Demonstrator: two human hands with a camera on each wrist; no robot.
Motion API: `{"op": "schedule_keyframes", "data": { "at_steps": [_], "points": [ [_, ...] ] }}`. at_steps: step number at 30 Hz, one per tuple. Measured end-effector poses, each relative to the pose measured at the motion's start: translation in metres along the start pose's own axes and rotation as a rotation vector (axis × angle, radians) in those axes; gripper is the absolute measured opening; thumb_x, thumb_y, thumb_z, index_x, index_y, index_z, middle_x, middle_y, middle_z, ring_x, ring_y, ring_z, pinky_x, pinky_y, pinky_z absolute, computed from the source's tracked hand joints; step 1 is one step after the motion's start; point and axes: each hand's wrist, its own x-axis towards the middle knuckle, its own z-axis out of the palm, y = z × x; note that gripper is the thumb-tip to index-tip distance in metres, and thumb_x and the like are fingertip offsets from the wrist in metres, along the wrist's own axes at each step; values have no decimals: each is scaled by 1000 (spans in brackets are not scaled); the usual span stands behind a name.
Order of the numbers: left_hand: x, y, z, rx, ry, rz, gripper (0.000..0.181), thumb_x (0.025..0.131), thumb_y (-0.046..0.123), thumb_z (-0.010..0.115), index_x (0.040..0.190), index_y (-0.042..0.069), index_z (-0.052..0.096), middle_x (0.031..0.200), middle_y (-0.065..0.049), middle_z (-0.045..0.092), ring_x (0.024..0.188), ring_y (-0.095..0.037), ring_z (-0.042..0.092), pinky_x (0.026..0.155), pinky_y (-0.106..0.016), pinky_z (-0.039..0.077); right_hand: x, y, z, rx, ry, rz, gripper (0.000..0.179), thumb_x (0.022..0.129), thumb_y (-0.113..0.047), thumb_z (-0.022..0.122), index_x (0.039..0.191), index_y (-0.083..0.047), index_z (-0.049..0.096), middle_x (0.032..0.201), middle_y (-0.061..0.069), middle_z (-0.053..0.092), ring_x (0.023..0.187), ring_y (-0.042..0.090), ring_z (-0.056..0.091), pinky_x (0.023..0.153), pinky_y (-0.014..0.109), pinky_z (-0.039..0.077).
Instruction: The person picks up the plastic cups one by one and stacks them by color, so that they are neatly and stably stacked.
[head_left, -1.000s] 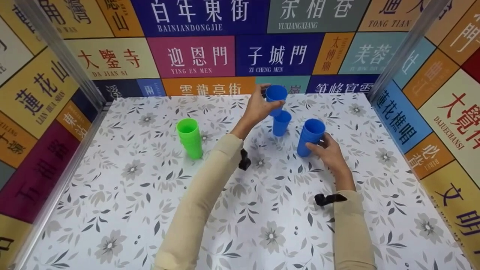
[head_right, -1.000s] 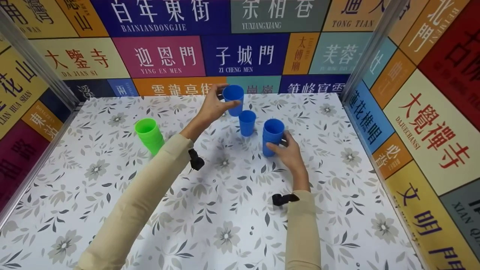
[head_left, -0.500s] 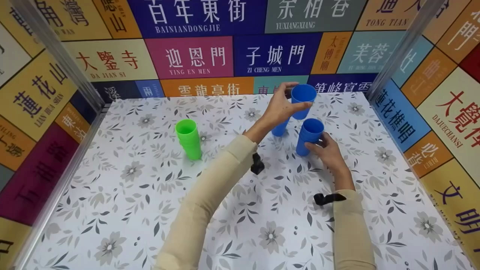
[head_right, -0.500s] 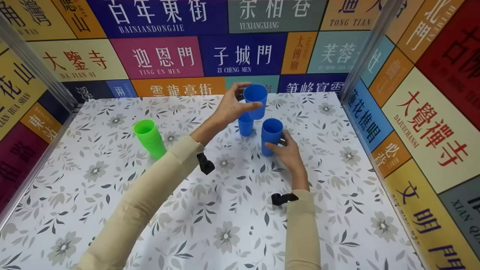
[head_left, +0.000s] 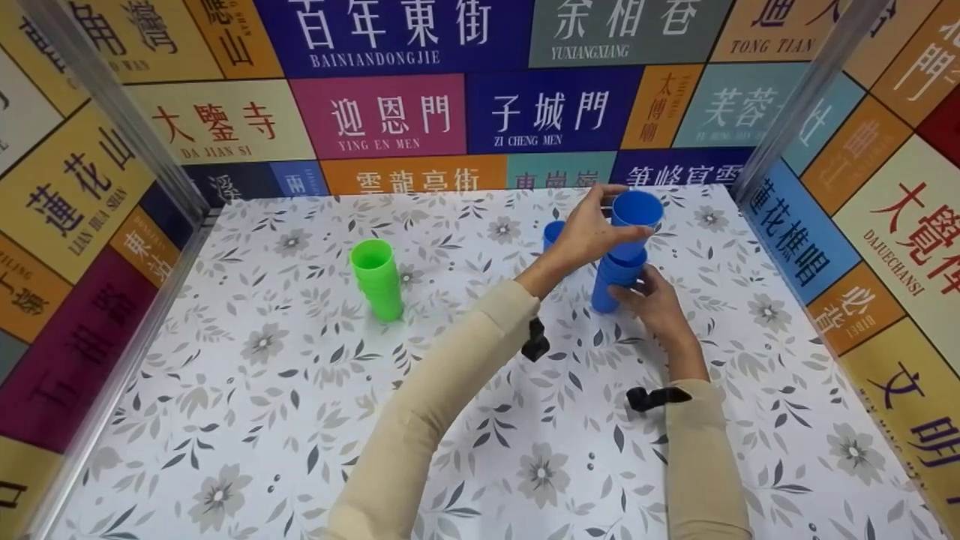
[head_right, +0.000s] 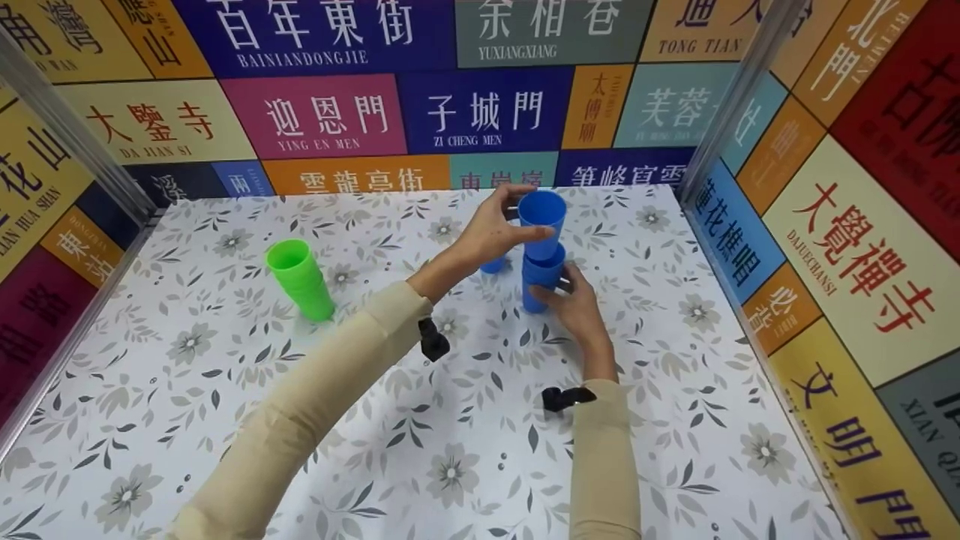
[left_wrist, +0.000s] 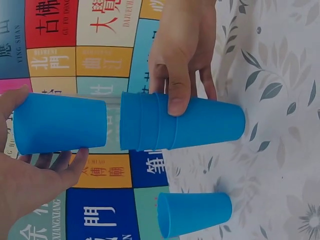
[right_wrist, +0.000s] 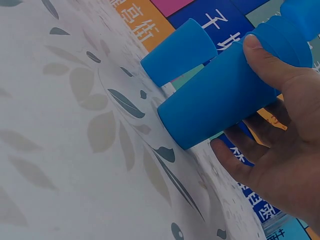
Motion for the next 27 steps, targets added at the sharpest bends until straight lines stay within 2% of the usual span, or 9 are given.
{"op": "schedule_keyframes", "data": {
  "at_steps": [7,11,17,22,27],
  "points": [
    [1,-7,9,-11,4,-6,75,83,30,83,146,18,46,145,-2,54,133,-16,53,108,-28,49,20,32,-4,-10,18,-36,92,91,-43,71,160,-13,19,165,16,26,152,38,28,125,55,23],
    [4,-10,10,2,-15,-5,76,82,32,83,146,19,45,145,-2,55,134,-16,54,108,-28,49,23,36,-3,-18,34,-60,93,89,-47,72,160,-13,22,165,16,28,151,37,30,124,54,25],
    [9,-15,-2,0,15,-16,76,84,40,80,148,21,44,146,-1,56,137,-16,50,110,-32,47,22,37,-1,-10,41,-43,96,88,-47,74,160,-12,21,165,17,27,151,38,29,123,55,27],
    [17,-22,-14,12,50,14,74,89,37,77,149,16,41,148,-6,53,140,-19,48,111,-31,46,22,37,-1,2,47,-44,96,88,-46,75,160,-11,21,164,19,28,150,38,31,121,56,31],
    [25,-36,-22,55,106,30,71,90,36,76,149,14,42,148,-7,52,140,-20,47,112,-30,46,23,38,-1,23,47,-44,98,87,-46,75,160,-12,20,163,19,29,150,37,32,119,56,33]
  ]
}}
